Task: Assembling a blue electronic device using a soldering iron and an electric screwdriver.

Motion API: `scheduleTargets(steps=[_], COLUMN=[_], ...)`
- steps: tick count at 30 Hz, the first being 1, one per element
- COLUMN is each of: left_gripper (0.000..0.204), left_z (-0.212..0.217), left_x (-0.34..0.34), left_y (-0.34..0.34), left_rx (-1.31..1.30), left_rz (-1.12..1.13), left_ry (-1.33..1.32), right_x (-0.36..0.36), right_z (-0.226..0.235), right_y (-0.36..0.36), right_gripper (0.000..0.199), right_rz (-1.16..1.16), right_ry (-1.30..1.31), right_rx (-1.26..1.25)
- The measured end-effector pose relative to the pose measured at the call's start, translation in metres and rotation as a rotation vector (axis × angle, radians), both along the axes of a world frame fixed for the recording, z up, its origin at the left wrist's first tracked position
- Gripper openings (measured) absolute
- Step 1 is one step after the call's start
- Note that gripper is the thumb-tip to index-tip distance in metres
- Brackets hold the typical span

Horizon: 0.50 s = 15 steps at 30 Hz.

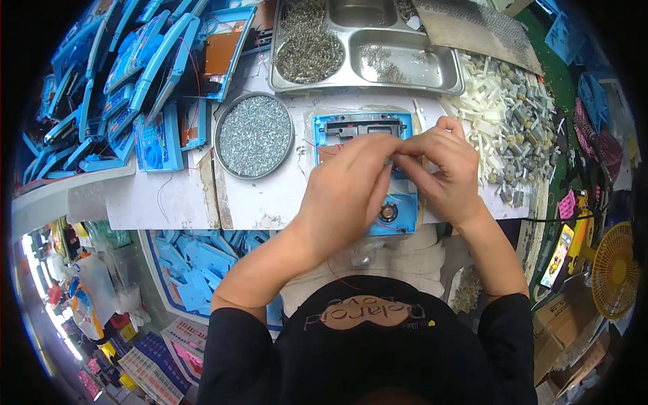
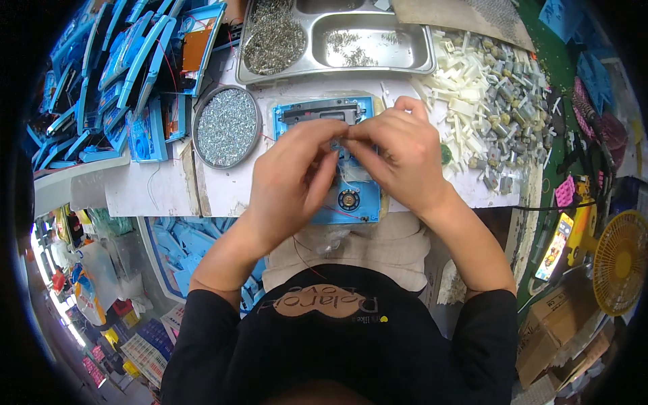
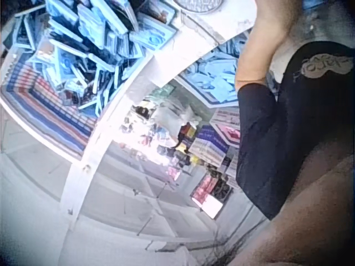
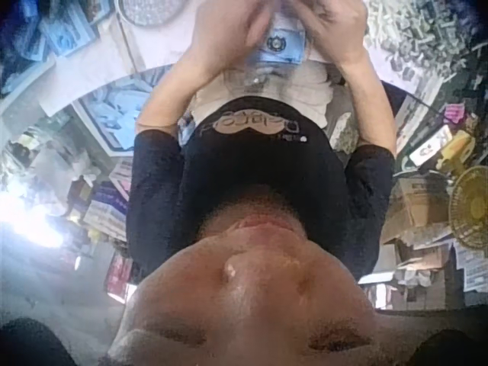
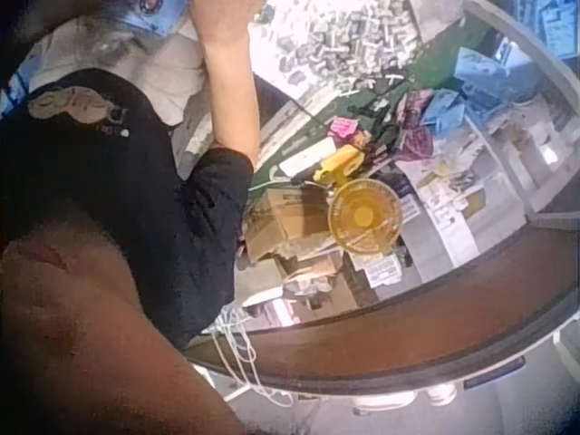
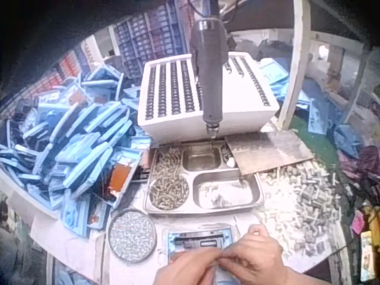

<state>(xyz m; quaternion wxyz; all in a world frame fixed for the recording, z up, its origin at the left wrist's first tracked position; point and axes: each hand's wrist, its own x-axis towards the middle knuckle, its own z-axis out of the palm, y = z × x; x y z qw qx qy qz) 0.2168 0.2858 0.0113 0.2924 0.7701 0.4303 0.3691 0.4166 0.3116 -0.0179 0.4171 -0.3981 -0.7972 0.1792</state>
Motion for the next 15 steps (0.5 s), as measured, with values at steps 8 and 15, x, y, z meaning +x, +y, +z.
scheduleTargets(steps=[8, 15], left_gripper=[0.02, 0.011], left_z=[-0.008, -0.019], left_x=[0.0, 0.002], left_y=[0.019, 0.02], left_rx=[-0.094, -0.185], left_rz=[-0.012, 0.01], left_ry=[0.023, -0.045], right_x=[0.006, 0.053], right_z=[-0.008, -0.006], right_y=[0.002, -0.006], right_gripper=[0.015, 0.014], right_rz=[0.063, -0.029], right_ry=[0.137, 0.228], right_rx=[0.107, 0.01])
